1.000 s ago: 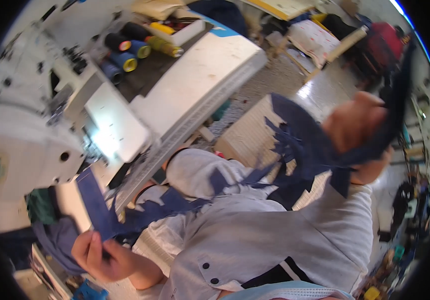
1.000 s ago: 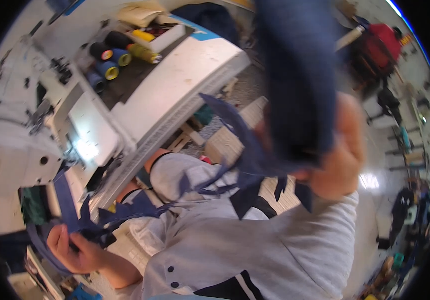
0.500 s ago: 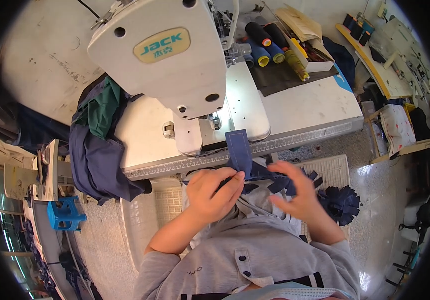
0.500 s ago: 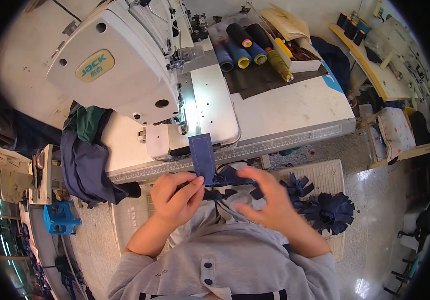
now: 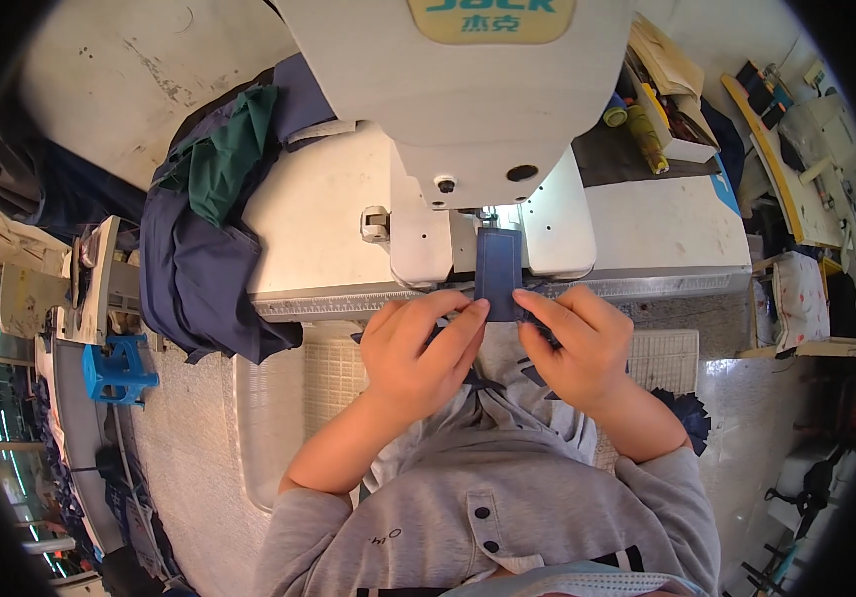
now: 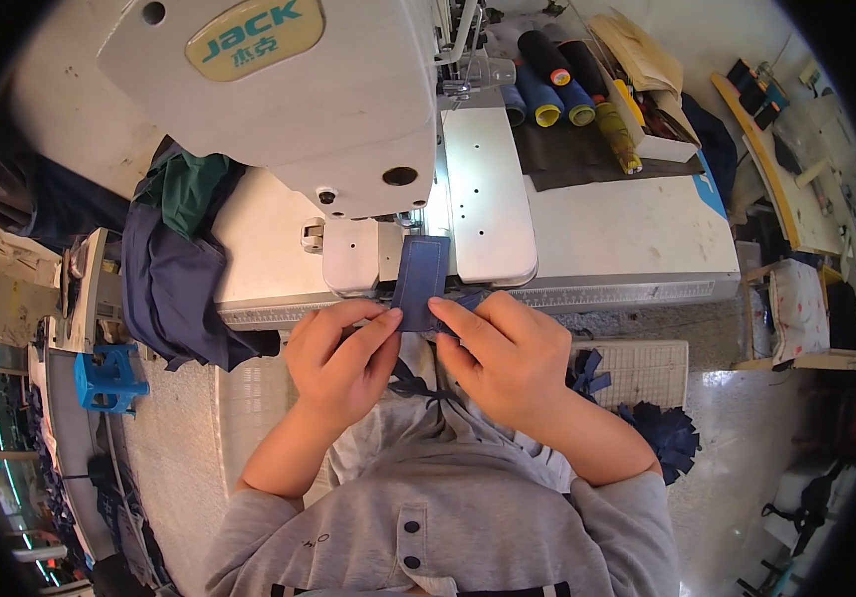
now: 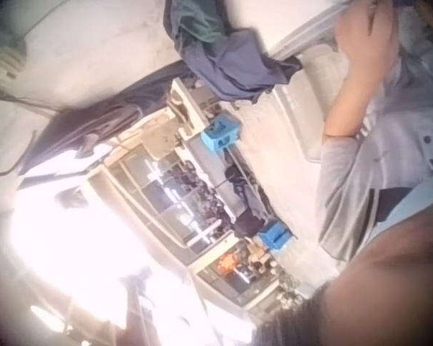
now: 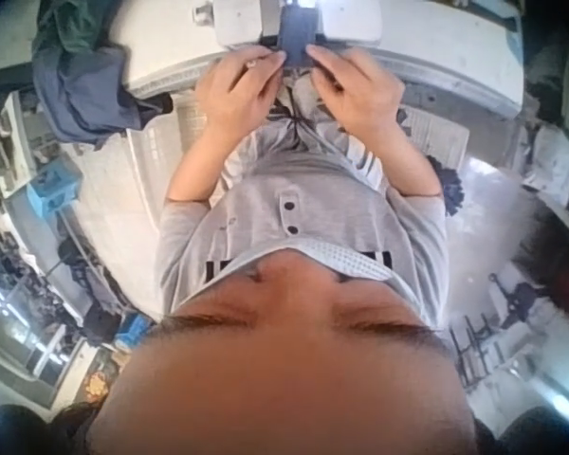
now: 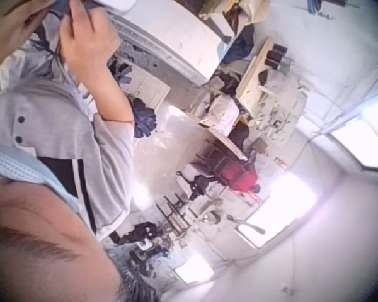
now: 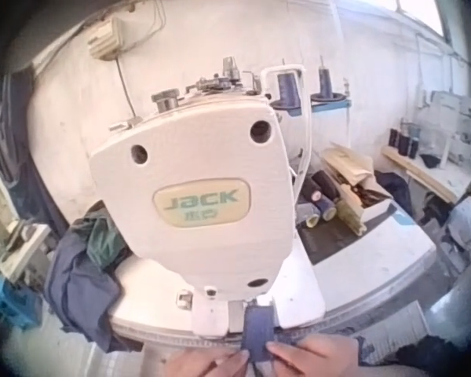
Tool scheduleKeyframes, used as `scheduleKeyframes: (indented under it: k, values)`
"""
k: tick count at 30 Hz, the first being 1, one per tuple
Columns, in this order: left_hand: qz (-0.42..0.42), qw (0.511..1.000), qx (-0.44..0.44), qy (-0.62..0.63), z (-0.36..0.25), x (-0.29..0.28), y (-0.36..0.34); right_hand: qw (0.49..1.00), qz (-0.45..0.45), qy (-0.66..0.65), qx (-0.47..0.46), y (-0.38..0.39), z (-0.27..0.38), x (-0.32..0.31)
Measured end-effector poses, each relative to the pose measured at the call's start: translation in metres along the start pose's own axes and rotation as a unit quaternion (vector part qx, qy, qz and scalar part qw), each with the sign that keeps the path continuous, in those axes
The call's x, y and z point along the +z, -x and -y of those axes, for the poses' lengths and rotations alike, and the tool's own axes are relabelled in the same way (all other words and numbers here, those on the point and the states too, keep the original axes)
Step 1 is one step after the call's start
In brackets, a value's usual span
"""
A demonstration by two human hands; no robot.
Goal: Sewing small blue fabric strips onto a larger blue garment using an industrial sewing machine.
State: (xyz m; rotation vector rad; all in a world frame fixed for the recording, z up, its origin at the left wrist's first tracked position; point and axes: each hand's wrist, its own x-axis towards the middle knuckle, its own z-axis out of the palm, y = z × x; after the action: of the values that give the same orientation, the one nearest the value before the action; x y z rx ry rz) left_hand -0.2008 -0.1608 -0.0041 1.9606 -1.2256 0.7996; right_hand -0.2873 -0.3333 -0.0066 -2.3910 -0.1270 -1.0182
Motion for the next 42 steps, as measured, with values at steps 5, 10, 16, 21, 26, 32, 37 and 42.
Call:
scheduleKeyframes:
  k: [5, 10, 16, 21, 26, 32, 37, 42]
  values:
    - [-0.011, 1.000, -0.024, 0.009, 0.005, 0.010, -0.005, 1.000, -0.001, 0.020, 0.016, -0.014, -0.006, 0.006]
    - [0.026, 0.997, -0.067, -0.016, 0.012, 0.018, -0.015, 0.994, 0.070, 0.074, 0.040, -0.029, -0.009, 0.003]
    - [0.036, 0.997, -0.058, -0.029, 0.012, 0.022, -0.018, 0.991, 0.080, 0.096, -0.041, -0.031, -0.024, 0.005]
    - [0.050, 0.995, -0.072, -0.056, 0.011, 0.021, -0.017, 0.988, 0.091, 0.101, -0.067, -0.030, -0.032, 0.007]
    - [0.042, 0.995, -0.067, -0.053, 0.011, 0.021, -0.013, 0.989, 0.084, 0.103, -0.069, -0.029, -0.029, 0.008]
    - [0.045, 0.995, -0.072, -0.043, 0.009, 0.020, -0.015, 0.990, 0.066, 0.102, -0.067, -0.029, -0.029, 0.009]
    - [0.041, 0.996, -0.068, -0.038, 0.011, 0.022, -0.014, 0.992, 0.058, 0.098, -0.061, -0.031, -0.029, 0.009]
    - [0.037, 0.996, -0.074, -0.045, 0.011, 0.023, -0.014, 0.992, 0.056, 0.095, -0.060, -0.031, -0.030, 0.010]
